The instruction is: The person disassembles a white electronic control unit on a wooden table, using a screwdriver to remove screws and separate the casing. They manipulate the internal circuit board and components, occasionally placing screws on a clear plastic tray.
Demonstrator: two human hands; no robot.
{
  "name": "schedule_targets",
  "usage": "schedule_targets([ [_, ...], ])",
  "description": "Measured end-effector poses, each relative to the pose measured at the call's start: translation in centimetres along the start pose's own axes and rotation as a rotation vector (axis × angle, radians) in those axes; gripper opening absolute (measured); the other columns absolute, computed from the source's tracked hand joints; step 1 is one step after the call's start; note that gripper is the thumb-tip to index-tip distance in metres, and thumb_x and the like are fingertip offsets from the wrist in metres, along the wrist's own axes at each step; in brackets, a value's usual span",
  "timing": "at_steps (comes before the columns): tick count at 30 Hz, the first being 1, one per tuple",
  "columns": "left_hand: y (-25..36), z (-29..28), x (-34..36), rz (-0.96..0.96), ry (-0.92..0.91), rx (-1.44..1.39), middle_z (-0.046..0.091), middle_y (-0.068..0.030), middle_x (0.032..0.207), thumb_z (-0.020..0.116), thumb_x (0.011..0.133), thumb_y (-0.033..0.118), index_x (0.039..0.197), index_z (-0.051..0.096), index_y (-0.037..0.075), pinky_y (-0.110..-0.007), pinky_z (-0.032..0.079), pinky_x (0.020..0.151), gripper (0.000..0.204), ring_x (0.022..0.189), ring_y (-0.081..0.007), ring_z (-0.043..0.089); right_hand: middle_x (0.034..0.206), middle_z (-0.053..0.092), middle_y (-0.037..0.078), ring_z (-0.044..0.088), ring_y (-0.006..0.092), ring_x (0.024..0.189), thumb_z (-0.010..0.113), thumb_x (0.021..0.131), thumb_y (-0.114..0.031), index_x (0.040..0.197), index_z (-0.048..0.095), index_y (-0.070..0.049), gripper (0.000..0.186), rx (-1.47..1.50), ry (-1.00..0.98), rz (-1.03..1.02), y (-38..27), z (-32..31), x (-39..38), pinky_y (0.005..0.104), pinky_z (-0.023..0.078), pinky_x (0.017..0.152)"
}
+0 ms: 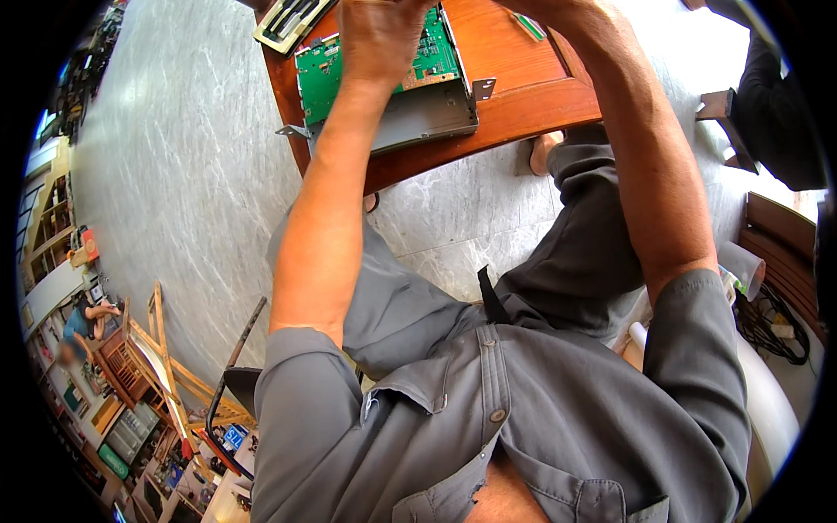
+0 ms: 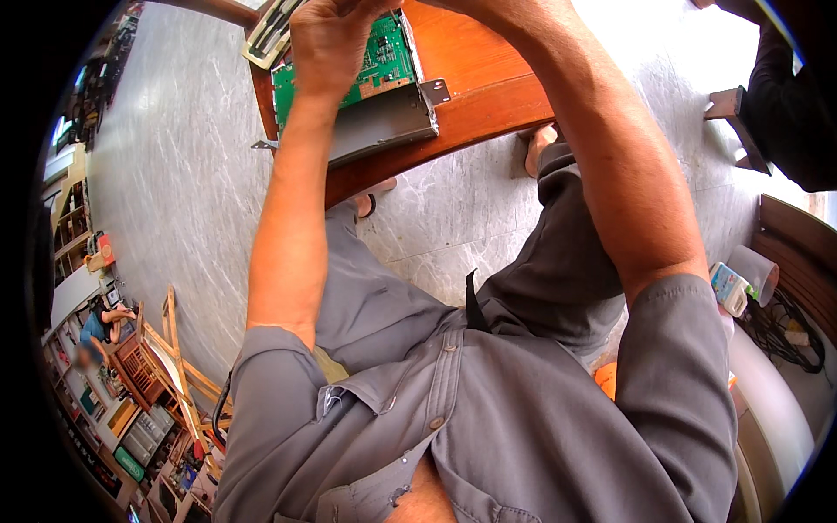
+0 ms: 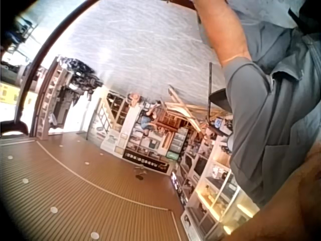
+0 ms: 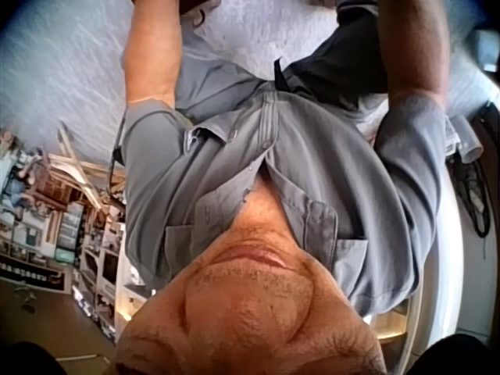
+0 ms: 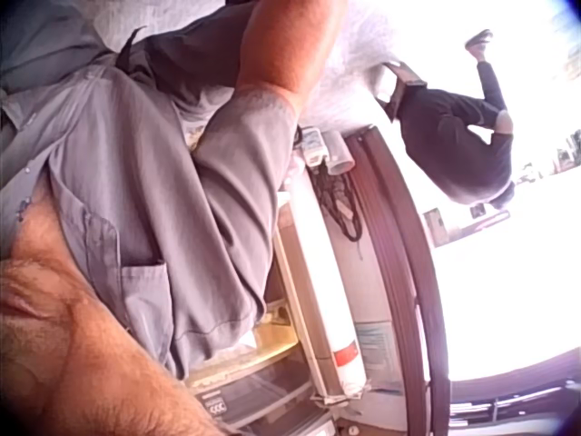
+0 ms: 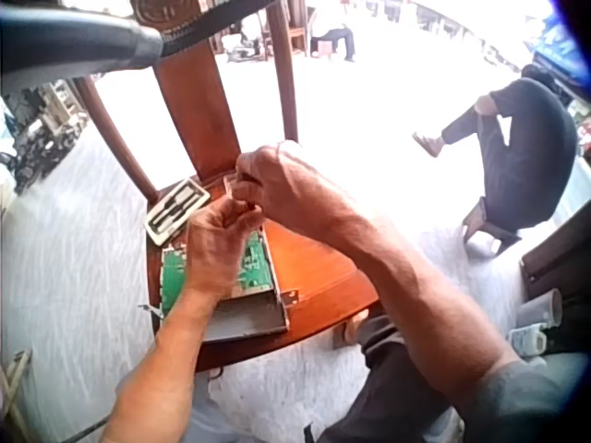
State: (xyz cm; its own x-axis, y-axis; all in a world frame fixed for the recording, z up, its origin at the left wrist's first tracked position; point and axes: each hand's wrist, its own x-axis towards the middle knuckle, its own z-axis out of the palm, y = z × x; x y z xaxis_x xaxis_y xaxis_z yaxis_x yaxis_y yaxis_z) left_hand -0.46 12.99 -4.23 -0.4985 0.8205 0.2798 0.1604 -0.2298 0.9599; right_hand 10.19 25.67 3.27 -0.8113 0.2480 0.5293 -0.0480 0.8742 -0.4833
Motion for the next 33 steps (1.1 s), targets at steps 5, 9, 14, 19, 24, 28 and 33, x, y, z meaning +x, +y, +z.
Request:
schedule_targets([
  [5,-0.6,-2.0,0.7,-0.146,-0.163,-0.061,0.072,0.0025,0.100,0.067,0.100,0.003,0.112,0.074,0.000,-0.025,0.053,0.085,0.014,0.089,-0.0064,0.064,0.071,0.066,0.020,0.068,0.0341,0.063,0.065,0.092,-0.009,0.080,0.064,0.004,0.019,0.012,-0.015,-0.051,0.2,0.1,-0.2,0.0420,0.052,0.059],
  [9,-1.3,-1.7,0.6,-0.040,-0.068,0.035,0.076,0.0018,0.104,0.068,0.098,0.000,0.116,0.075,0.001,-0.025,0.054,0.086,0.019,0.092,-0.0059,0.066,0.072,0.066,0.022,0.068,0.0332,0.063,0.070,0.090,-0.012,0.079,0.066,0.004,0.020,-0.131,0.015,-0.058,0.1,0.2,-0.2,0.0418,0.053,0.059],
  [14,-0.7,-0.2,-0.1,0.098,0.035,0.183,0.076,0.0037,0.098,0.070,0.094,-0.003,0.108,0.077,0.000,-0.023,0.053,0.081,0.016,0.089,-0.0031,0.064,0.070,0.064,0.026,0.068,0.0337,0.060,0.077,0.083,-0.016,0.076,0.069,0.006,0.024,-0.042,-0.031,0.113,-0.5,0.1,0.0,0.0426,0.052,0.058],
  [19,0.6,-1.1,-0.2,-0.121,0.020,0.343,0.074,0.0042,0.087,0.074,0.094,0.006,0.099,0.077,0.000,-0.023,0.050,0.071,0.009,0.079,-0.0031,0.061,0.070,0.063,0.027,0.069,0.0356,0.062,0.075,0.083,-0.013,0.077,0.068,0.008,0.023,-0.114,-0.011,0.110,-0.8,0.3,-0.3,0.0434,0.052,0.059],
  [24,0.7,1.2,0.2,-0.017,0.060,0.222,0.073,0.0037,0.087,0.075,0.095,0.010,0.102,0.077,0.000,-0.023,0.049,0.071,0.012,0.079,-0.0040,0.061,0.076,0.066,0.027,0.069,0.0376,0.070,0.073,0.084,-0.013,0.080,0.067,0.007,0.021,-0.167,-0.027,0.039,0.8,-0.9,-0.6,0.0444,0.054,0.064],
  [28,-0.2,-0.8,0.4,-0.065,-0.119,-0.197,0.074,0.0008,0.099,0.070,0.097,0.005,0.111,0.075,-0.001,-0.023,0.052,0.083,0.016,0.090,-0.0062,0.065,0.078,0.067,0.027,0.070,0.0388,0.073,0.074,0.086,-0.016,0.082,0.066,0.006,0.023,-0.115,-0.095,0.041,1.1,0.2,-0.2,0.0449,0.054,0.065],
  [33,-1.2,-1.7,0.9,-0.107,-0.124,-0.152,0.074,0.0005,0.103,0.067,0.097,-0.001,0.116,0.075,-0.001,-0.024,0.054,0.088,0.020,0.094,-0.0072,0.066,0.075,0.067,0.025,0.070,0.0361,0.069,0.076,0.085,-0.017,0.080,0.067,0.006,0.025,-0.125,-0.016,-0.010,1.3,0.7,-0.2,0.0432,0.054,0.062],
])
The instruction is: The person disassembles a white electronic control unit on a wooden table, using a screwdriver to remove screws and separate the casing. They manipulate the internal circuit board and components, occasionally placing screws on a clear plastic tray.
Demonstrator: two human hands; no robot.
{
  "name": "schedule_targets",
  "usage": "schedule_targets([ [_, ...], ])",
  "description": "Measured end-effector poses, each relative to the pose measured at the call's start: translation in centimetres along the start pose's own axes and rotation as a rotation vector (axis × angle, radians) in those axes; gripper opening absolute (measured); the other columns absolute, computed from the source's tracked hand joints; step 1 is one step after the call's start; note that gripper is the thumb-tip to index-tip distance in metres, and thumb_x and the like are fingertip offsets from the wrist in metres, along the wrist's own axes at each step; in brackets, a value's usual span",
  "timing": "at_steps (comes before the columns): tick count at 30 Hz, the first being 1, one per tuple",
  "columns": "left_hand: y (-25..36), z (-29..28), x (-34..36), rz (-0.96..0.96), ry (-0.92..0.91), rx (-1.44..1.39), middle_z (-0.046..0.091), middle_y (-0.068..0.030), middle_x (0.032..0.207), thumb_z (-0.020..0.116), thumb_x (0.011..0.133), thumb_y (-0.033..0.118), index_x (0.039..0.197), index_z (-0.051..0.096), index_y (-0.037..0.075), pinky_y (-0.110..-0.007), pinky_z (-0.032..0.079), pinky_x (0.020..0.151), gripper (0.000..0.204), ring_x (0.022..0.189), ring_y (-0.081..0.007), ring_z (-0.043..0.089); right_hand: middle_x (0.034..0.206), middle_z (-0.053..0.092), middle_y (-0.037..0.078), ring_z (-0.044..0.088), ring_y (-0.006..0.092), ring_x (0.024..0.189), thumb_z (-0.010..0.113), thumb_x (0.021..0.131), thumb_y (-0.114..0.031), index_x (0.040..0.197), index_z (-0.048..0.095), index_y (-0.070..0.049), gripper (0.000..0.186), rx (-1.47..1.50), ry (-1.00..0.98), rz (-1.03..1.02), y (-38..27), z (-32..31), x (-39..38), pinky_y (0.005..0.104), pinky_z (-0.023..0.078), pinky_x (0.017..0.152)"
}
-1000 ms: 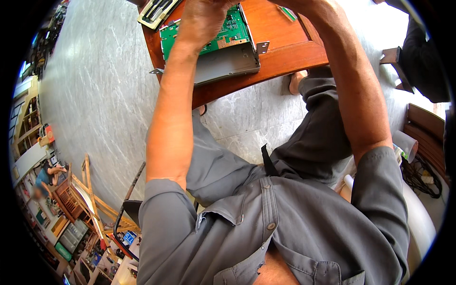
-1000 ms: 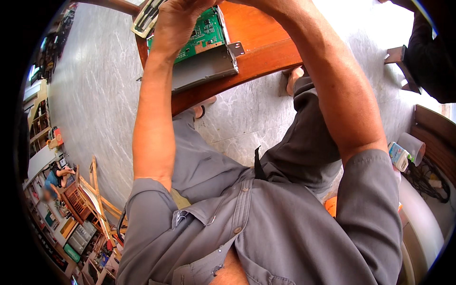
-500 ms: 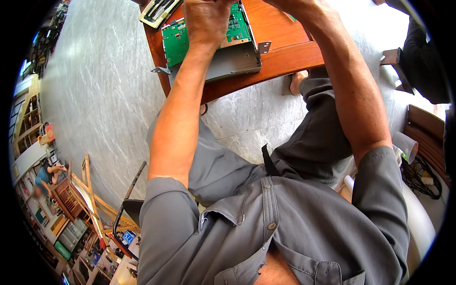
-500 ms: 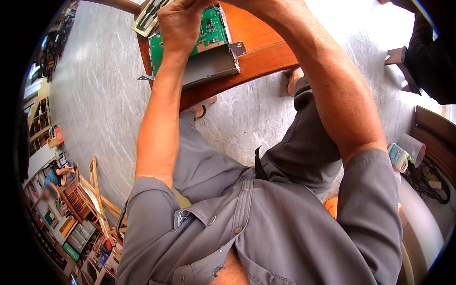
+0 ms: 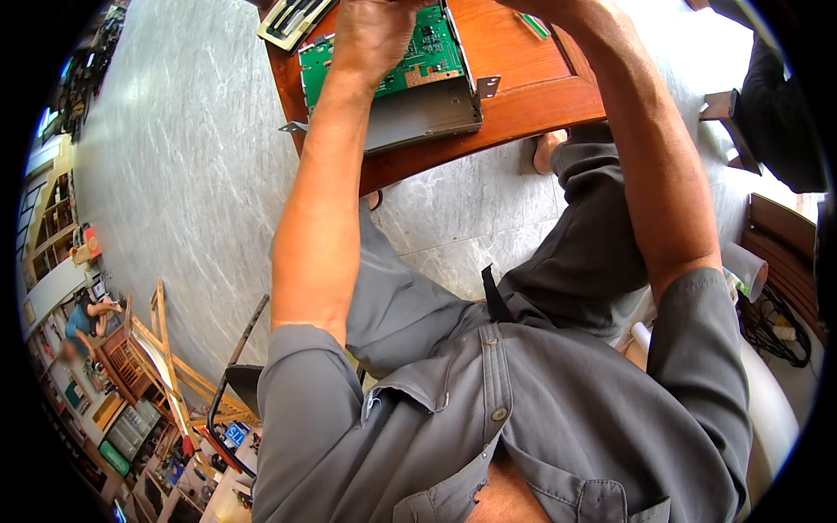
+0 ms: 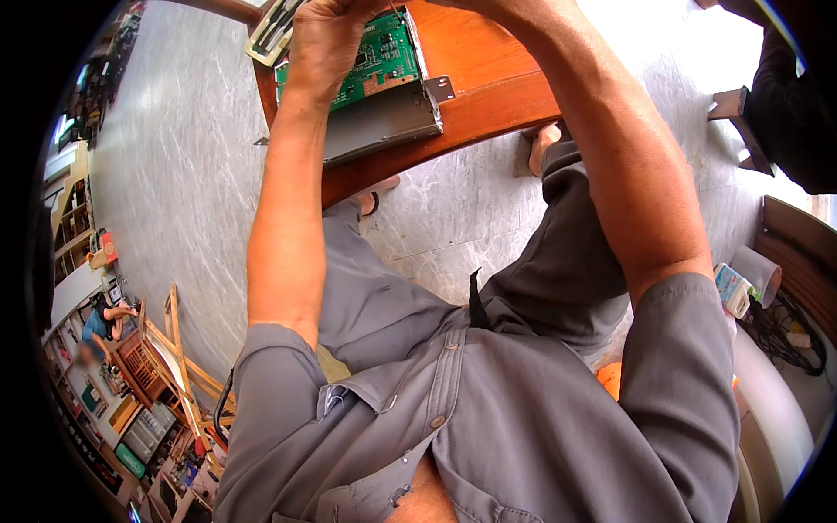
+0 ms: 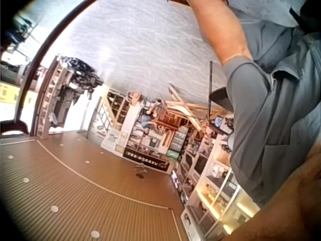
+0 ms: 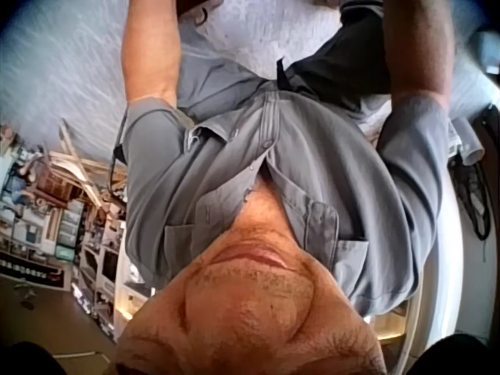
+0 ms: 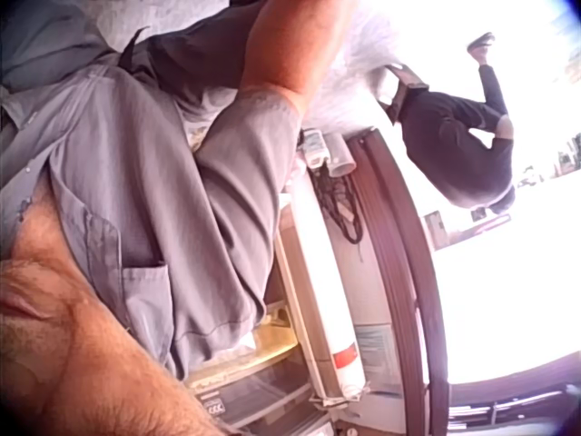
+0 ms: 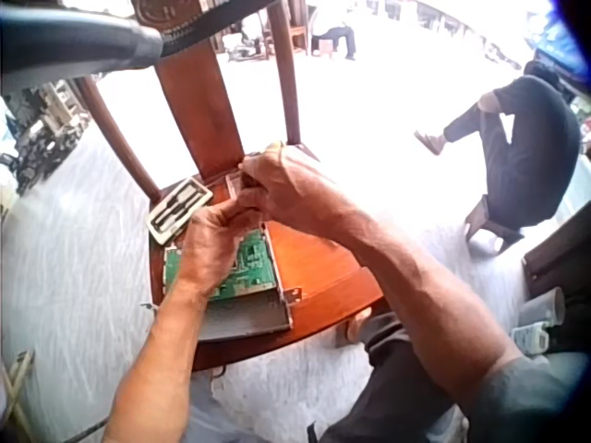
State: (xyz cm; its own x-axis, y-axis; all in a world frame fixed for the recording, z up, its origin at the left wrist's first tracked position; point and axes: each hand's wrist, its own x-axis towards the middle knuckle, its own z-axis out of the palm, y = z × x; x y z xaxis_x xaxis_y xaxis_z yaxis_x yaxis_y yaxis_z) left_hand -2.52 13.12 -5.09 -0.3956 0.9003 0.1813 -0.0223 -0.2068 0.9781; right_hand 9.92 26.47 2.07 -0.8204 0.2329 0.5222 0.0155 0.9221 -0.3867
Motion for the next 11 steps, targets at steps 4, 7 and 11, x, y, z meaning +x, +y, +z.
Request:
schedule_targets([
  [4,0.0,1.3,-0.5,0.058,0.147,0.188,0.075,0.0015,0.099,0.067,0.096,-0.003,0.112,0.076,-0.001,-0.024,0.054,0.085,0.018,0.092,-0.0060,0.066,0.071,0.067,0.024,0.071,0.0306,0.063,0.079,0.082,-0.016,0.080,0.070,0.007,0.024,0.054,-0.004,0.085,-2.0,-1.0,-0.1,0.0402,0.054,0.059],
  [7,0.2,1.5,-0.9,0.095,0.188,0.317,0.076,0.0016,0.098,0.068,0.096,-0.002,0.111,0.077,0.000,-0.024,0.054,0.085,0.018,0.092,-0.0054,0.066,0.070,0.067,0.024,0.072,0.0282,0.061,0.081,0.081,-0.016,0.081,0.073,0.006,0.024,0.108,-0.040,0.172,-2.5,-1.1,0.2,0.0389,0.054,0.058],
  [11,0.4,2.0,-1.4,0.124,0.213,0.257,0.077,0.0012,0.101,0.069,0.096,0.000,0.115,0.078,0.004,-0.024,0.054,0.086,0.022,0.092,-0.0059,0.066,0.071,0.067,0.024,0.071,0.0287,0.060,0.082,0.080,-0.019,0.081,0.074,0.004,0.024,0.035,0.026,0.172,-2.4,-0.6,0.1,0.0386,0.054,0.058],
])
